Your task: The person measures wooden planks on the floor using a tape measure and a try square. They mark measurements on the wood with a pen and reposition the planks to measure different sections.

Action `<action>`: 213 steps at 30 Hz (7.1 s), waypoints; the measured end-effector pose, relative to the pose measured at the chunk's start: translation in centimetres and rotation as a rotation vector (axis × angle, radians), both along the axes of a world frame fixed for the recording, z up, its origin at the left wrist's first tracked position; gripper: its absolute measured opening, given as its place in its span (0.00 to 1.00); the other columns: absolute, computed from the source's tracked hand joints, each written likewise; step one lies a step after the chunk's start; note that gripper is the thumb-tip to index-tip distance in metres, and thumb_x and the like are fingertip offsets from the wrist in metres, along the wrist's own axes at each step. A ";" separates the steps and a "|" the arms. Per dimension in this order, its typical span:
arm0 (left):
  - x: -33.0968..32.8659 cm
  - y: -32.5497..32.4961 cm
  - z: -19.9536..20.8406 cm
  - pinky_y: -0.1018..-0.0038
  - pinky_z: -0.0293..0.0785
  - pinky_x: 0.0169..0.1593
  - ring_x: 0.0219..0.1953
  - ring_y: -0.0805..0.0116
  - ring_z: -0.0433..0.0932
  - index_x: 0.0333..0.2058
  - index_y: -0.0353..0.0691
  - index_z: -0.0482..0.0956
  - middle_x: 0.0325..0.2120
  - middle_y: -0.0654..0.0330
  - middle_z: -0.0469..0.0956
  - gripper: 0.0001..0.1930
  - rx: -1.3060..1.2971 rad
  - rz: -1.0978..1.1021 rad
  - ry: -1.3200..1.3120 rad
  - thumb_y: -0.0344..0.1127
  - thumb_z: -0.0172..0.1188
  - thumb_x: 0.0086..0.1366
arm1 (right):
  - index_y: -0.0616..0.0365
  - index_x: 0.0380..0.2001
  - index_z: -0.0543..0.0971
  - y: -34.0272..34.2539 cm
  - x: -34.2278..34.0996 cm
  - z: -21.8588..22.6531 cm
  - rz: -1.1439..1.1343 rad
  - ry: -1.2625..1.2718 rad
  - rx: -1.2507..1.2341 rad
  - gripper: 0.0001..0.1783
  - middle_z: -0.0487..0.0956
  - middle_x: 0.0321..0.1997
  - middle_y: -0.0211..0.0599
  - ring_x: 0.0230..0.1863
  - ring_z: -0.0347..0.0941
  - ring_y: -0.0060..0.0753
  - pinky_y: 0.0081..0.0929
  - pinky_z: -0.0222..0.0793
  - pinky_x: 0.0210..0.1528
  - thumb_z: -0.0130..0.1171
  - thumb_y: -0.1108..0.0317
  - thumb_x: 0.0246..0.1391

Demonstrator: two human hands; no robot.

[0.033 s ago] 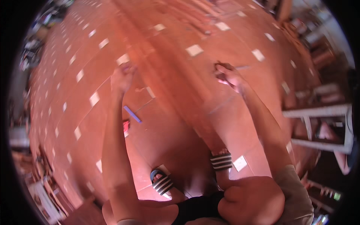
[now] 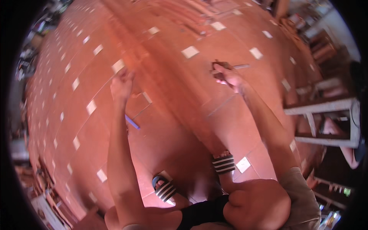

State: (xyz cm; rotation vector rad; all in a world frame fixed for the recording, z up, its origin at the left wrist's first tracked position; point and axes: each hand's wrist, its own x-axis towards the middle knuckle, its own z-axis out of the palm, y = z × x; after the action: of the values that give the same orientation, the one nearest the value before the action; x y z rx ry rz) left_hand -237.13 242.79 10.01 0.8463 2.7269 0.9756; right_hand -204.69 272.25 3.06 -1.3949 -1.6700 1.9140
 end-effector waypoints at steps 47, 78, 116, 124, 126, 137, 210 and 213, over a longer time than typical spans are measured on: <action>12.7 7.4 -4.3 0.68 0.71 0.65 0.61 0.63 0.74 0.70 0.34 0.64 0.60 0.53 0.75 0.42 0.516 0.106 -0.569 0.43 0.76 0.64 | 0.62 0.71 0.66 -13.0 6.3 4.6 -0.111 0.723 -0.435 0.36 0.77 0.63 0.42 0.61 0.74 0.35 0.37 0.72 0.64 0.68 0.70 0.64; 13.3 7.5 -5.6 0.63 0.79 0.61 0.60 0.55 0.78 0.73 0.24 0.53 0.60 0.42 0.75 0.58 0.572 0.242 -0.491 0.39 0.79 0.49 | 0.61 0.70 0.66 -19.8 2.6 2.2 0.237 0.297 0.279 0.39 0.74 0.63 0.38 0.62 0.70 0.31 0.30 0.67 0.64 0.72 0.64 0.61; 12.6 6.9 -7.6 0.64 0.73 0.65 0.63 0.54 0.75 0.71 0.29 0.59 0.61 0.44 0.74 0.52 0.596 0.240 -0.348 0.40 0.78 0.52 | 0.61 0.70 0.67 -19.4 -1.2 3.3 0.277 0.335 0.432 0.38 0.75 0.65 0.45 0.66 0.72 0.39 0.35 0.67 0.67 0.71 0.67 0.61; 14.2 7.6 -6.2 0.58 0.60 0.75 0.73 0.43 0.62 0.75 0.30 0.54 0.71 0.39 0.63 0.58 0.531 0.272 -0.340 0.39 0.75 0.47 | 0.59 0.71 0.66 -21.1 6.6 5.3 0.282 0.200 0.323 0.41 0.75 0.65 0.41 0.63 0.73 0.33 0.32 0.71 0.64 0.72 0.75 0.58; 14.7 7.9 -5.8 0.56 0.57 0.76 0.74 0.43 0.61 0.75 0.31 0.55 0.72 0.40 0.61 0.58 0.524 0.287 -0.296 0.39 0.75 0.46 | 0.60 0.73 0.63 -20.4 6.7 6.6 0.284 0.212 0.364 0.43 0.73 0.69 0.45 0.71 0.69 0.38 0.37 0.65 0.72 0.73 0.74 0.58; 28.9 5.2 -5.1 0.50 0.48 0.77 0.76 0.40 0.54 0.74 0.31 0.55 0.75 0.39 0.55 0.57 0.519 0.239 -0.254 0.36 0.76 0.47 | 0.57 0.73 0.63 -12.2 -2.4 7.9 0.120 0.386 0.388 0.38 0.73 0.69 0.39 0.68 0.70 0.30 0.31 0.67 0.70 0.68 0.71 0.65; 11.5 -0.3 -9.3 0.61 0.59 0.74 0.73 0.54 0.65 0.70 0.33 0.68 0.71 0.50 0.68 0.34 0.791 0.376 -1.070 0.54 0.51 0.78 | 0.57 0.66 0.60 -19.9 -7.3 4.9 0.135 -0.146 0.981 0.49 0.75 0.57 0.62 0.53 0.76 0.73 0.57 0.75 0.52 0.79 0.68 0.44; 3.9 -0.4 -14.4 0.63 0.60 0.72 0.74 0.58 0.63 0.73 0.38 0.65 0.72 0.53 0.66 0.38 0.594 0.270 -0.891 0.60 0.52 0.76 | 0.58 0.65 0.61 -23.1 -1.8 5.6 0.134 -0.135 0.920 0.50 0.76 0.58 0.56 0.55 0.76 0.69 0.54 0.76 0.53 0.80 0.68 0.43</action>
State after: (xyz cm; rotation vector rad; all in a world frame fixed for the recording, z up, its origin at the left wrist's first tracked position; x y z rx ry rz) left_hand -233.19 242.37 -4.43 0.0096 1.8098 1.7283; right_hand -206.51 249.16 8.63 -1.0336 -2.2963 0.8425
